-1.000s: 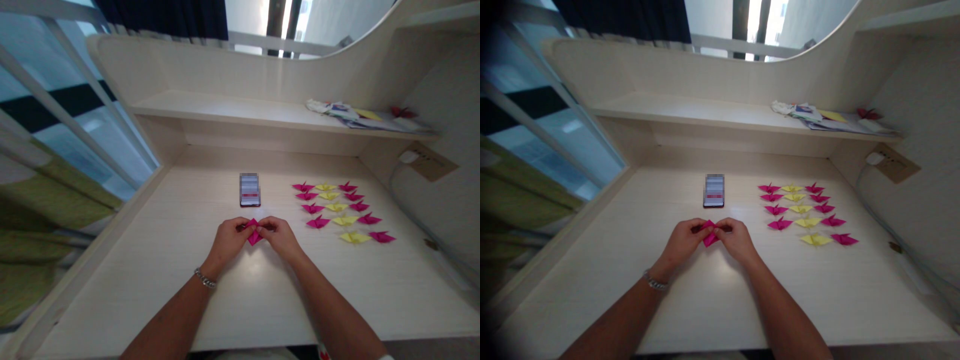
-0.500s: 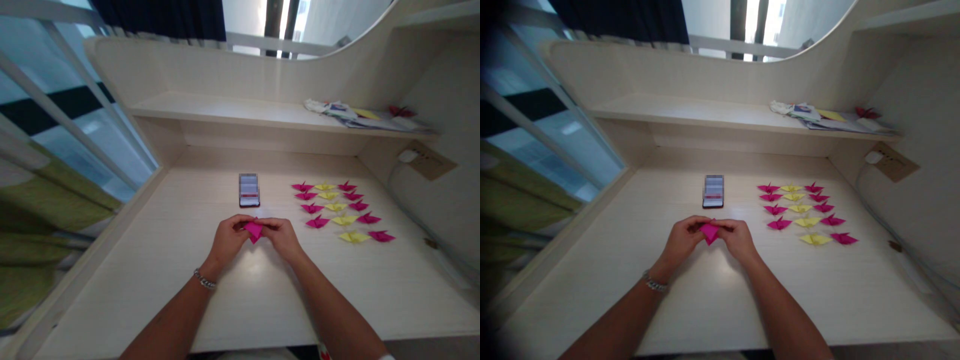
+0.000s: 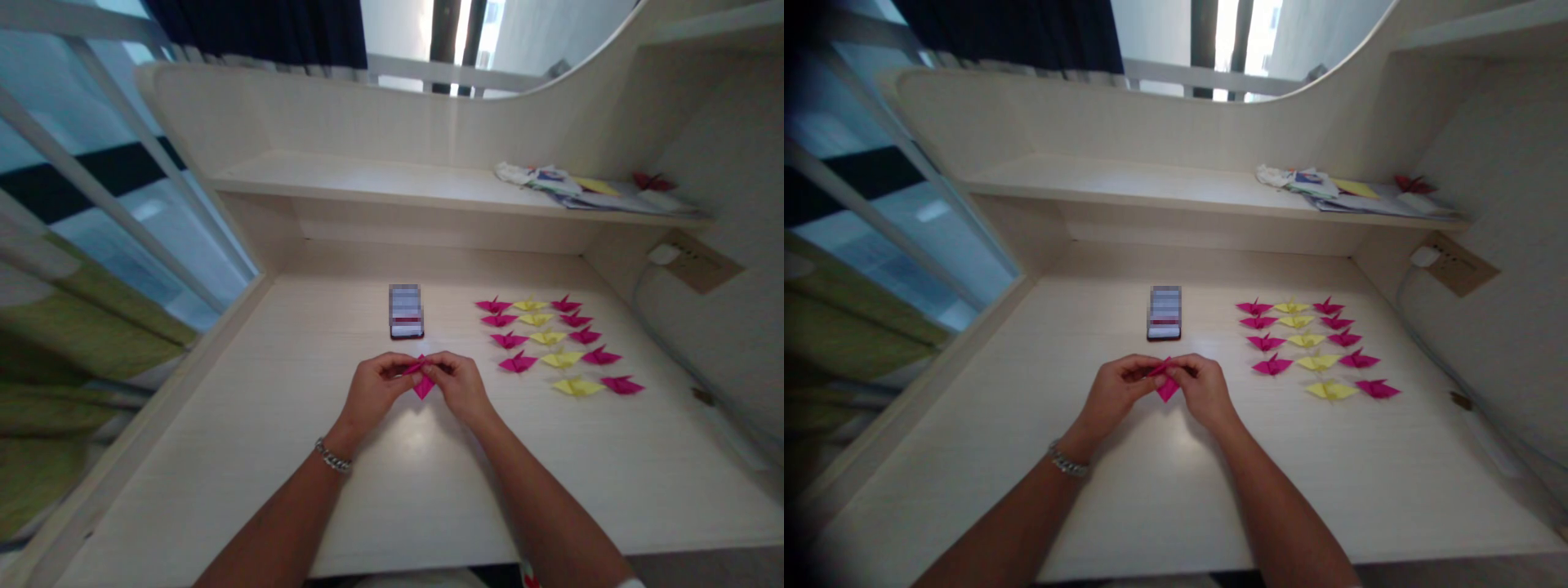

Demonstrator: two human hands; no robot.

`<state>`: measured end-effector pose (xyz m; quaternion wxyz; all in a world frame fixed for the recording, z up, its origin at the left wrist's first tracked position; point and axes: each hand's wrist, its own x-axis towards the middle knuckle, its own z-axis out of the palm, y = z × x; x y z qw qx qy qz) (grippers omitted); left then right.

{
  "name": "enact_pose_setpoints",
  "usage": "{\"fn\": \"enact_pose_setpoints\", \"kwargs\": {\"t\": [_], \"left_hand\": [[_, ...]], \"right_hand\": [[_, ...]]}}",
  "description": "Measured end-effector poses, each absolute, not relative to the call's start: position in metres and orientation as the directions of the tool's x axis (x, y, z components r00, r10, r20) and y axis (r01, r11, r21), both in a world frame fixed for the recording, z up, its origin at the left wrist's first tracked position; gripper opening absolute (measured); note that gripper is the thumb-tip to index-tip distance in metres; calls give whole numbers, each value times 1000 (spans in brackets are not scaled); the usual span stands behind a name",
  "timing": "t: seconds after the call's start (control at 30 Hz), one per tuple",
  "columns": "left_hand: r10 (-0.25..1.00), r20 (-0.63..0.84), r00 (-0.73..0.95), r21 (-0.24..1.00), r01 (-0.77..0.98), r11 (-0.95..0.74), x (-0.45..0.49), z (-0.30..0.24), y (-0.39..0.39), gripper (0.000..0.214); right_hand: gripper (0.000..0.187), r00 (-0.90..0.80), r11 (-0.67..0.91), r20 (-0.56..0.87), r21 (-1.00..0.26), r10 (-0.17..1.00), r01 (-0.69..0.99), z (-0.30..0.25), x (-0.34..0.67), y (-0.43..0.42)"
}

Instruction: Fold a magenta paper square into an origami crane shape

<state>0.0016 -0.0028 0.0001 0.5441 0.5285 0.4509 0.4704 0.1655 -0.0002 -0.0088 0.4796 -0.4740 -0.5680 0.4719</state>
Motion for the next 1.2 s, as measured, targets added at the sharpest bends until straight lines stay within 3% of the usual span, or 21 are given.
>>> {"fn": "enact_pose_setpoints", "kwargs": {"t": [0.23, 0.53, 0.7, 1.0, 1.2], "left_hand": [[960, -35, 279, 966, -237, 104, -1, -4, -1, 33], [961, -95, 258, 909, -372, 190, 4, -4, -1, 25], [965, -109, 238, 909, -368, 194, 7, -1, -1, 24], [964, -102, 246, 931, -317, 179, 6, -10, 1, 23], [960, -95, 265, 944, -282, 171, 6, -11, 0, 23]], "right_hand": [[20, -40, 69, 68, -997, 997, 26, -8, 166, 2], [19, -59, 73, 72, -997, 996, 14, -10, 164, 2], [15, -87, 74, 69, -996, 994, 46, -12, 164, 2], [13, -49, 139, 130, -951, 990, 276, -7, 163, -5], [15, -59, 161, 150, -937, 987, 311, -5, 161, -7]]}}
